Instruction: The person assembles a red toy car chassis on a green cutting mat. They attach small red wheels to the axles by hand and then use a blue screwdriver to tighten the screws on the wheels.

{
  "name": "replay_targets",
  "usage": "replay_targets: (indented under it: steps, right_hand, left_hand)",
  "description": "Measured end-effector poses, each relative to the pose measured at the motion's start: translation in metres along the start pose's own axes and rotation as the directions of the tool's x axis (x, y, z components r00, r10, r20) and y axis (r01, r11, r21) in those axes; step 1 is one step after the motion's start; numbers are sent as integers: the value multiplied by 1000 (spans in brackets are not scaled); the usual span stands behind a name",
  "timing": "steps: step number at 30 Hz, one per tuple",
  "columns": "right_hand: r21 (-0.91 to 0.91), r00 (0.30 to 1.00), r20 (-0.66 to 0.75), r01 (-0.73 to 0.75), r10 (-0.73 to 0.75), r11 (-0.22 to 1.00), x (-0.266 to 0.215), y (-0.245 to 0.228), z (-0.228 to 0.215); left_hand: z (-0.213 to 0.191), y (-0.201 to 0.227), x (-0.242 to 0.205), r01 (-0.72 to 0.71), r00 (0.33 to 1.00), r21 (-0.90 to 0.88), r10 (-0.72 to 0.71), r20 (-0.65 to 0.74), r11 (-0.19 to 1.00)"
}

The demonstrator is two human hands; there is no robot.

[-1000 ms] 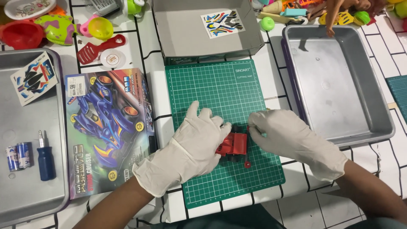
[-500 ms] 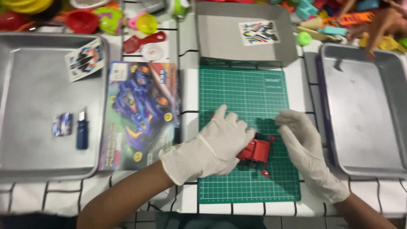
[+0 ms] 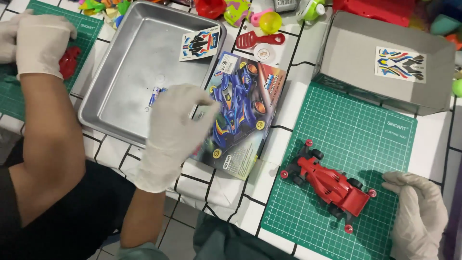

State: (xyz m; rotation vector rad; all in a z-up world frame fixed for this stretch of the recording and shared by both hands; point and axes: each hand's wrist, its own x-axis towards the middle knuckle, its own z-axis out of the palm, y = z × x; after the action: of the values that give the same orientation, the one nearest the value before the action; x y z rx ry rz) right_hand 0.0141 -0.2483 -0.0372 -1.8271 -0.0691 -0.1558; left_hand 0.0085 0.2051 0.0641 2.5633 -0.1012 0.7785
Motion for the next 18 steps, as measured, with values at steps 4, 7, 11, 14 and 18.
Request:
replay_targets:
  steps: [4, 7, 11, 14, 18]
  right_hand:
    - [28, 999, 34, -1, 0, 1000, 1, 10, -6]
    - [-1, 1000, -9, 18, -18, 1000, -4, -3, 2]
    - [39, 1000, -5, 31, -30, 999, -1, 3, 1]
    - [87, 984, -178, 17, -1, 996, -1, -1, 5]
    - [-80, 910, -165, 372, -381, 925, -10, 17, -15]
  left_hand:
    - [-8, -60, -27, 483, 832, 346, -545, 108, 805]
    - [-8, -56, -30, 655, 470, 545, -847, 248, 523]
    - [-2, -64, -45, 592, 565, 548, -789, 240, 591]
    - [-32, -2, -21, 635, 550, 514, -805, 225, 577]
    - [-35, 34, -38, 88, 988, 398, -132, 83, 913]
